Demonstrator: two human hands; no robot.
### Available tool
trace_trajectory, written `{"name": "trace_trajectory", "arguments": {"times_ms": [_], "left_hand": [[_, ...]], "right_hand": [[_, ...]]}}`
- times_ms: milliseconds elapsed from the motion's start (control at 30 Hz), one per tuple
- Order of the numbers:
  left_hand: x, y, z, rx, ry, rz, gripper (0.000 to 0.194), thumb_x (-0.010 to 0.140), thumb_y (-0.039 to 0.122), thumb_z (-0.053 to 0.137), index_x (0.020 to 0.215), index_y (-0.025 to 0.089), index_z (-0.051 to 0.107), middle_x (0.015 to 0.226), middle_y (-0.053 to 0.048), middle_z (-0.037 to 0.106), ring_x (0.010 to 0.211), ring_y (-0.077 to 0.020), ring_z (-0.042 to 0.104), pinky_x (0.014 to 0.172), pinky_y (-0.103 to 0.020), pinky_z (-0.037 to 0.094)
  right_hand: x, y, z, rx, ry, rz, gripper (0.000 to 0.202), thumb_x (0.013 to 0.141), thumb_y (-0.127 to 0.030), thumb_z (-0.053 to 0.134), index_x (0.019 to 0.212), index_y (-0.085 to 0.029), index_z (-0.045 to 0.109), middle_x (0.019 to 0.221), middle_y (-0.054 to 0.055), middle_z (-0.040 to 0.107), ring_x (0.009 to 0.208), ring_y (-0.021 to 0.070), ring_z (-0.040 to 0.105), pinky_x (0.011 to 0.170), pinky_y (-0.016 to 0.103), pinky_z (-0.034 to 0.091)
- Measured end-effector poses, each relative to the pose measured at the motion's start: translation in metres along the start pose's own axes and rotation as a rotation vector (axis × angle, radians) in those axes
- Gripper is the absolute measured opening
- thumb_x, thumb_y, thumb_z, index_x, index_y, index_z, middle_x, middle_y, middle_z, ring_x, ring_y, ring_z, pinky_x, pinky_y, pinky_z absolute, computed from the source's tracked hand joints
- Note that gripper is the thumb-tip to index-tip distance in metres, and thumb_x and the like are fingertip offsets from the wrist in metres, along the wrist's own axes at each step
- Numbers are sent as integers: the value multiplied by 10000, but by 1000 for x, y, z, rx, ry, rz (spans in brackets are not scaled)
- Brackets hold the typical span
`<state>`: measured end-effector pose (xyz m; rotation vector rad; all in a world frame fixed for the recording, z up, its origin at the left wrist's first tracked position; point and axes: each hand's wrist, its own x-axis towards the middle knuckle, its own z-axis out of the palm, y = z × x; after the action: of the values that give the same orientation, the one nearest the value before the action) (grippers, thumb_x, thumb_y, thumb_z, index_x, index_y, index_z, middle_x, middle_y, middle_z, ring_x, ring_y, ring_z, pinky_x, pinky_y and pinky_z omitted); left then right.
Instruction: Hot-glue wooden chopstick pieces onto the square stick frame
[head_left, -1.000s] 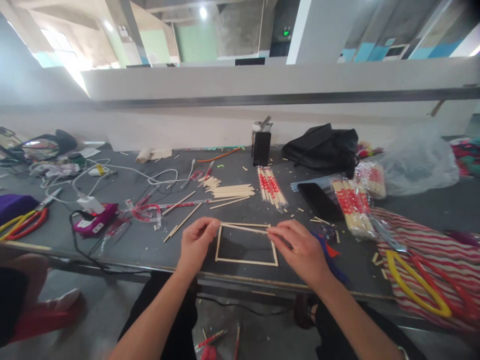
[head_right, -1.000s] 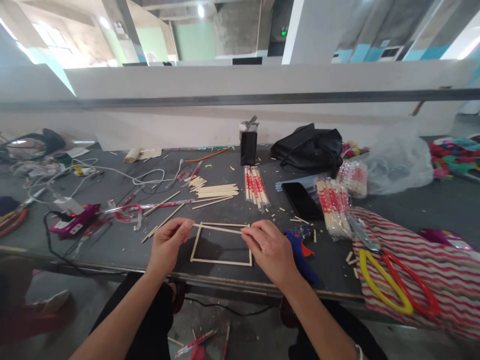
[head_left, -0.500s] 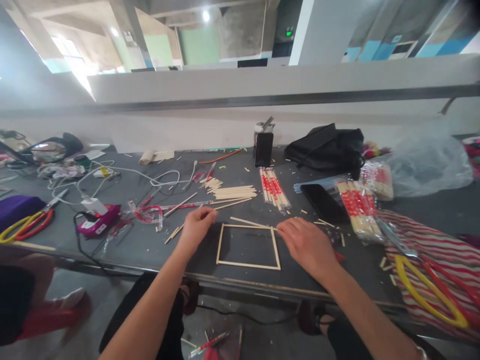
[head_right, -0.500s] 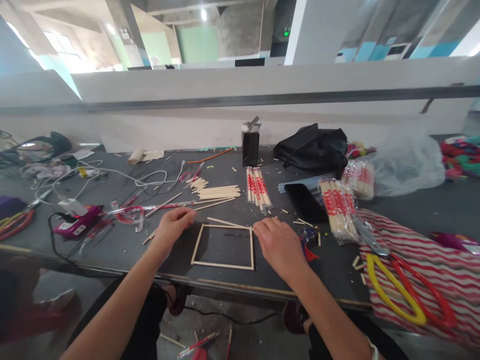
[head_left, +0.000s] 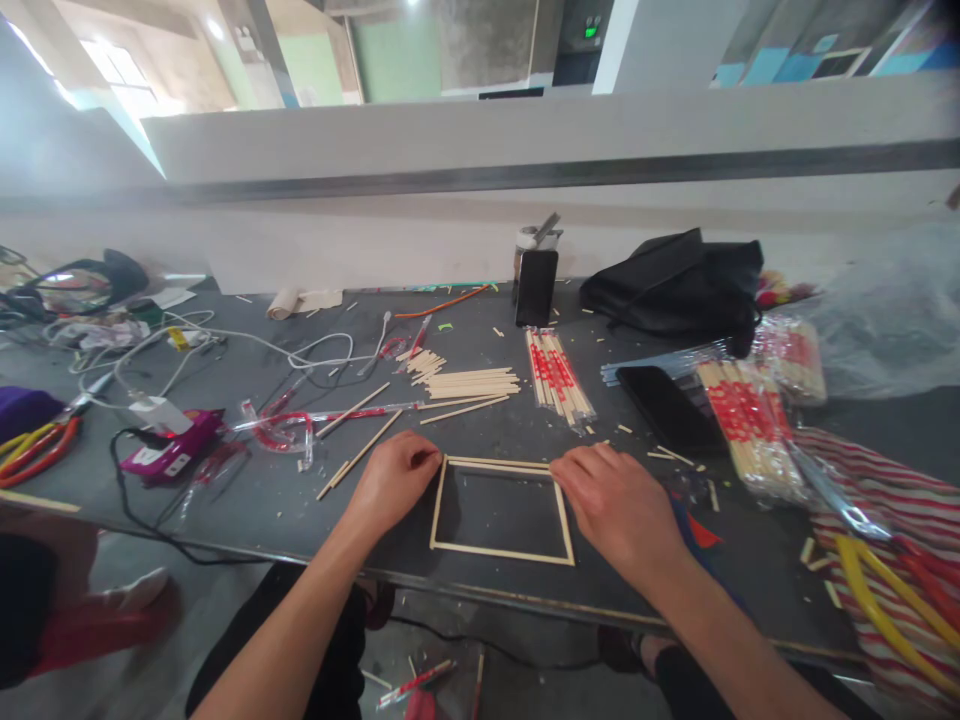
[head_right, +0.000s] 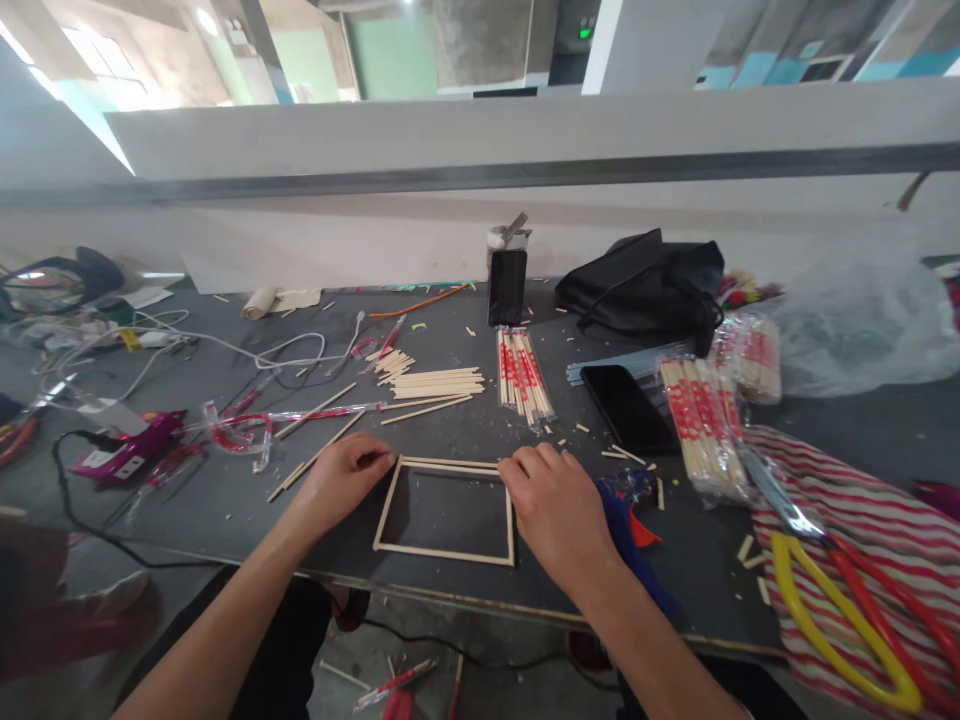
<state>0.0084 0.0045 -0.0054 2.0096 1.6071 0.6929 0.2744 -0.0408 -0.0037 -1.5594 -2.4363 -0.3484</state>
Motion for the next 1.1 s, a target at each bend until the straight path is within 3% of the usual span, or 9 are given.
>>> {"name": "trace_trajectory", "arguments": {"times_ms": [367,1100], "left_hand": [[-2,4,1,62,5,11,173,818,221,543,767,172,700,735,-24,638,706,-158,576,659,-269,412],[-3,2,4,74,9,26,134,811,181,562,751,176,681,731,-14,631,708,-143,571,655,-250,409]], "right_hand": [[4,-6,-3,-55,-59,14,109,806,-106,642,821,-212,661,823,32,647,805,221,508,689,327,278],[5,-7,-1,-8,-47,16,115,855,-127,597,814,-204,671,808,36,650,792,205,512,691,324,298]]}}
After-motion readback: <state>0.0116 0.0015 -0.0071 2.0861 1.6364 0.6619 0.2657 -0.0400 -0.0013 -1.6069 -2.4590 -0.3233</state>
